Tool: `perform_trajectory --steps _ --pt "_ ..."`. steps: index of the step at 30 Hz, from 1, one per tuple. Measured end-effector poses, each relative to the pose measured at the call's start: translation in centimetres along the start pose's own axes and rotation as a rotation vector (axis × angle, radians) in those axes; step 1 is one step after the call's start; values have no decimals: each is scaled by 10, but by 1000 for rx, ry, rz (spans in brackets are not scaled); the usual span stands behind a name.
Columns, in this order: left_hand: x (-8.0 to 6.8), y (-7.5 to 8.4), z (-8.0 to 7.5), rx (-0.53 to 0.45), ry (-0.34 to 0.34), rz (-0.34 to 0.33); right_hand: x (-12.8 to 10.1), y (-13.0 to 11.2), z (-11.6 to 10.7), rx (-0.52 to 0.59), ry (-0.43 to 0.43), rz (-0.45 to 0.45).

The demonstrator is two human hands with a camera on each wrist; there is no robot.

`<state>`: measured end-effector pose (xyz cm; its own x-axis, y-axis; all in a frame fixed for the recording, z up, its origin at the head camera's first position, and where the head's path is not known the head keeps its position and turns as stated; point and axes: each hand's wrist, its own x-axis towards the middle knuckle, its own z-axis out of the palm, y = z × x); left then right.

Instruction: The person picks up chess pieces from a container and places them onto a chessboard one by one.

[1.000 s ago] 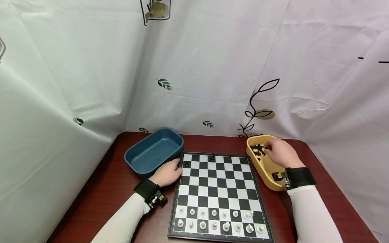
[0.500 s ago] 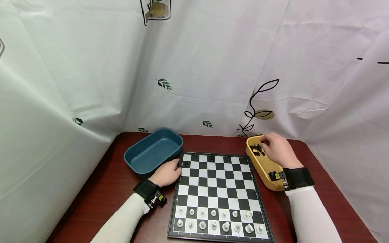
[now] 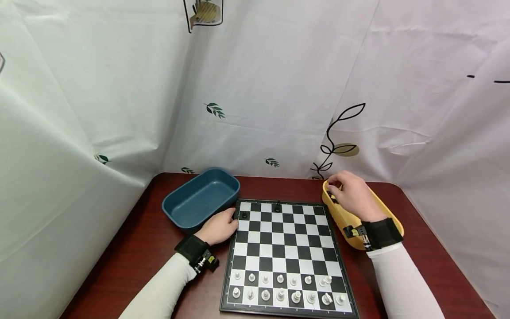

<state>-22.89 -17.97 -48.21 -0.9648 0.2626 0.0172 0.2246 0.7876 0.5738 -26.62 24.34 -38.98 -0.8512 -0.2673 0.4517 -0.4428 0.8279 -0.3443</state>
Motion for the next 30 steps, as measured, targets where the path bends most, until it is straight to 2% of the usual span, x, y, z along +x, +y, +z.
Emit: perform_trajectory --steps 6,13,20,30 --pt "0 0 1 3 -5 -2 3 -15 10 4 -2 -27" --pt "1 -1 0 2 0 1 9 -36 29 51 -13 -104" --pt "1 -3 0 -3 6 0 15 -58 46 88 -60 -171" --pt "1 -2 0 -13 3 6 18 -87 66 125 -145 -210"
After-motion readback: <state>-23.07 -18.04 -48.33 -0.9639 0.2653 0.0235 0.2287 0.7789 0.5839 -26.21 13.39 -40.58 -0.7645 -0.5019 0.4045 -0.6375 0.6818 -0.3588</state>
